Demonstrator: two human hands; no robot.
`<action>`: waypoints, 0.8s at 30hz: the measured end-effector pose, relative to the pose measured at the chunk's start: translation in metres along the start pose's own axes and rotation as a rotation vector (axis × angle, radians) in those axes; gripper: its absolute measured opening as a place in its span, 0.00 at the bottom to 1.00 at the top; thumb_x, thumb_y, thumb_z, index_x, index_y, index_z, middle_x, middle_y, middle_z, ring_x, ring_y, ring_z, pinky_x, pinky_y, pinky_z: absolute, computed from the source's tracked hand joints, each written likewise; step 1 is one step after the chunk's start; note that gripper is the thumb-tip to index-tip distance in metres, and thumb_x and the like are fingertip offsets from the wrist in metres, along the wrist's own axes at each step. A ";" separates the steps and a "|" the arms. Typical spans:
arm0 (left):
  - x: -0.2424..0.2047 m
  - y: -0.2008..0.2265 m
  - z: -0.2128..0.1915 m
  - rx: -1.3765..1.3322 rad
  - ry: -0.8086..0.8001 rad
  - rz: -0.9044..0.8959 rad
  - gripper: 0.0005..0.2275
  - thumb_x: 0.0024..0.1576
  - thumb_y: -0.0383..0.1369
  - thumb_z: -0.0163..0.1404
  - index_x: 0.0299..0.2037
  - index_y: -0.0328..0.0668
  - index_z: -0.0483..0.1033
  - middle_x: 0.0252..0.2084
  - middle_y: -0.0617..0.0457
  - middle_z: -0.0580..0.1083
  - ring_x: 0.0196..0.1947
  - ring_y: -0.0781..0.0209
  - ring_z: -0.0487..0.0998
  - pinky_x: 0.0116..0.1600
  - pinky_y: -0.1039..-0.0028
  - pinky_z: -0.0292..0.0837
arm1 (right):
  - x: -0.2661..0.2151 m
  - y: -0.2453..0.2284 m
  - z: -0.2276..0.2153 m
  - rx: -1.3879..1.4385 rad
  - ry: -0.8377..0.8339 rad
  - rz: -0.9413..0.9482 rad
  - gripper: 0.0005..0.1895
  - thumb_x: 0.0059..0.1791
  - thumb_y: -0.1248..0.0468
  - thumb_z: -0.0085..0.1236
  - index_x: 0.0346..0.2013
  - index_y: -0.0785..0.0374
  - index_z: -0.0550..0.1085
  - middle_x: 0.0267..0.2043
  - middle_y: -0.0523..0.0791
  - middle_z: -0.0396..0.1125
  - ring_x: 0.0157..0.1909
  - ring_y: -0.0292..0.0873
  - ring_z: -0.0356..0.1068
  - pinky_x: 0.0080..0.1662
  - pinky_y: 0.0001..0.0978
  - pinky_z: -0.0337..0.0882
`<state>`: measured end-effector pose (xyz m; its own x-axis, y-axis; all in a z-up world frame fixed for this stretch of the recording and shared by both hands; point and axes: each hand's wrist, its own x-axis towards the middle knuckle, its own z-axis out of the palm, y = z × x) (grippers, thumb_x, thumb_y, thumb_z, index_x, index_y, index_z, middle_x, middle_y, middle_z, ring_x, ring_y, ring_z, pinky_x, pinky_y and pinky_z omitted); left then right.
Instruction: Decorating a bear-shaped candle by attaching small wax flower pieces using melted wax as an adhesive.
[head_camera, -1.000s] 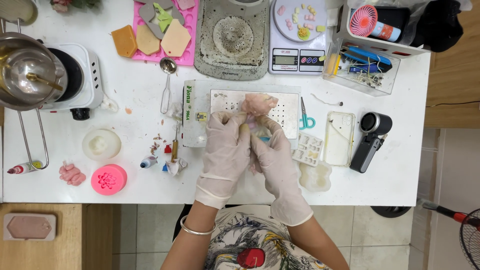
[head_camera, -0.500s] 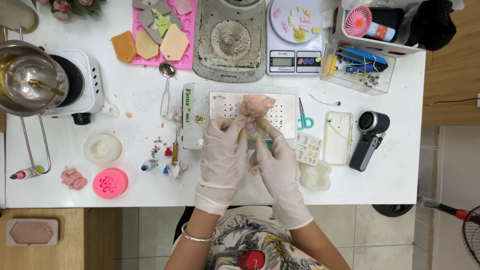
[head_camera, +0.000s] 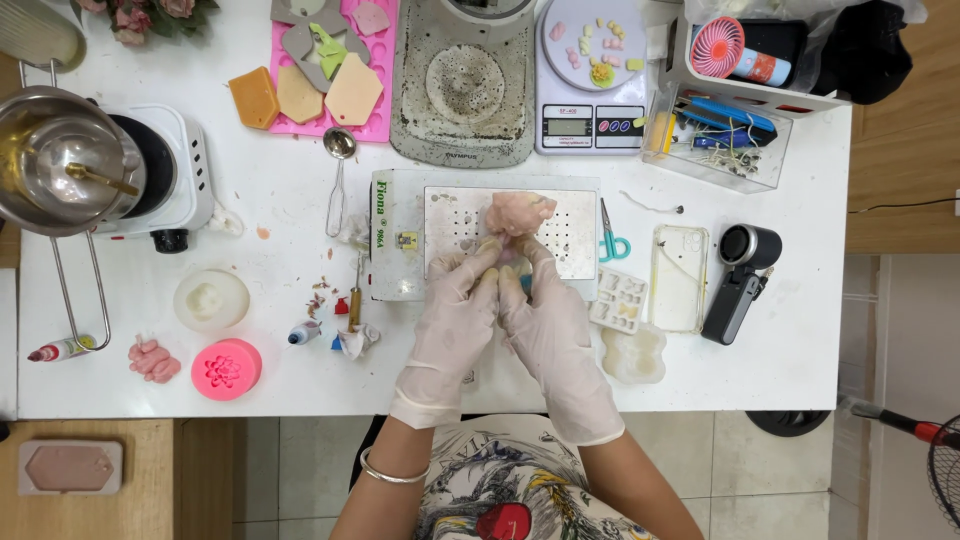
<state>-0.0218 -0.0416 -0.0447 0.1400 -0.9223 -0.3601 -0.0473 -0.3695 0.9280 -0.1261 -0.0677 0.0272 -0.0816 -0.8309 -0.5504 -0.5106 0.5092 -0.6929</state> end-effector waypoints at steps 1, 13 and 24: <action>-0.001 0.001 -0.002 -0.001 -0.001 -0.001 0.15 0.61 0.28 0.49 0.58 0.41 0.77 0.51 0.47 0.67 0.40 0.61 0.77 0.41 0.74 0.78 | 0.002 0.002 0.000 -0.001 0.001 0.001 0.27 0.52 0.56 0.51 0.65 0.56 0.64 0.24 0.46 0.72 0.17 0.40 0.68 0.22 0.35 0.69; -0.009 0.023 -0.009 -0.434 -0.126 -0.146 0.20 0.61 0.31 0.48 0.63 0.32 0.72 0.53 0.54 0.77 0.41 0.70 0.71 0.46 0.80 0.71 | 0.009 0.024 0.000 0.306 -0.096 -0.057 0.26 0.53 0.63 0.51 0.66 0.63 0.63 0.21 0.43 0.67 0.19 0.33 0.64 0.22 0.25 0.64; -0.027 0.020 -0.013 0.049 0.045 0.026 0.14 0.58 0.31 0.53 0.54 0.40 0.80 0.50 0.52 0.68 0.40 0.62 0.72 0.48 0.73 0.74 | -0.007 0.015 -0.011 0.245 -0.090 -0.047 0.23 0.53 0.60 0.52 0.63 0.62 0.67 0.21 0.41 0.67 0.21 0.31 0.65 0.26 0.24 0.66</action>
<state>-0.0138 -0.0223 -0.0154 0.1828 -0.9262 -0.3298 -0.0999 -0.3512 0.9310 -0.1424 -0.0565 0.0253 0.0193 -0.8370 -0.5469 -0.2888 0.5190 -0.8045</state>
